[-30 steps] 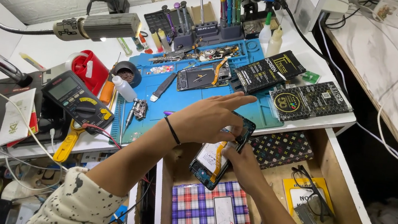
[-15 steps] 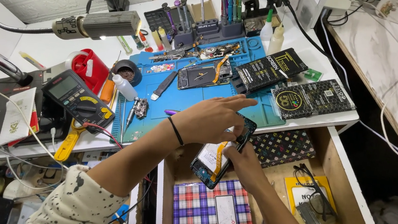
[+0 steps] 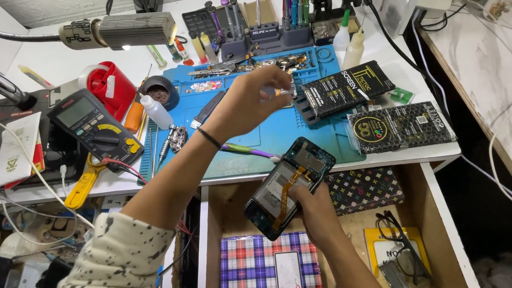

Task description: Finalizing the assembly of a smartphone by connecting internal ribbon cables and components.

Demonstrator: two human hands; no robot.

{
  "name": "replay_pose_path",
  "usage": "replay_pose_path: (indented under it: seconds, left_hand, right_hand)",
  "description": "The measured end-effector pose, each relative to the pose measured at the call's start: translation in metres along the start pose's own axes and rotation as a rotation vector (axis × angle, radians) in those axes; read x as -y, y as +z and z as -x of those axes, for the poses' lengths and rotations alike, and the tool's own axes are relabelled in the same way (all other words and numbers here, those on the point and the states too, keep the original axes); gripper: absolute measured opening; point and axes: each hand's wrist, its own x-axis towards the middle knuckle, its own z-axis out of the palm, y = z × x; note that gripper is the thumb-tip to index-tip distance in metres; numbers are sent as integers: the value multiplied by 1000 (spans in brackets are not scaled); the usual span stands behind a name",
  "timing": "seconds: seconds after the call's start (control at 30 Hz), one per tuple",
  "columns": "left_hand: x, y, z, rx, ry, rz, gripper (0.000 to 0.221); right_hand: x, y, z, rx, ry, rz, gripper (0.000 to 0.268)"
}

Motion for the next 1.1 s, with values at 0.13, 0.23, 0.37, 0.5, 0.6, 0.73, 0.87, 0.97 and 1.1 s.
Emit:
replay_pose_path:
  seconds: [0.13, 0.23, 0.37, 0.5, 0.6, 0.73, 0.87, 0.97, 1.1]
  left_hand:
    - [80, 23, -29, -139, -297, -278, 14]
    - [130, 43, -42, -99, -510, -488, 12]
    - [133, 55, -55, -35, -660, -560, 27]
    - [99, 52, -63, 33, -768, -533, 37]
    - [120, 55, -70, 45, -817, -502, 32]
    - [150, 57, -75, 36, -823, -418, 37]
    - [188, 52, -78, -25, -721, -289, 19]
    - [127, 27, -57, -116, -584, -117, 20]
    - [4, -21, 4, -195, -570, 424, 21]
  right_hand:
    - [-16, -10, -8, -39, 35, -85, 32]
    - [-4, -6, -7, -61, 55, -104, 42]
    - [-1, -8, -8, -108, 89, -138, 52]
    - [5, -1, -5, -133, 132, -138, 59]
    - [-11, -8, -15, -131, 130, -148, 59]
    - [-1, -3, -10, -136, 133, -129, 58]
    - [2, -1, -5, -109, 129, -136, 54]
    - [-5, -2, -4, -92, 113, -179, 49]
    - [-33, -16, -21, -49, 32, -257, 35]
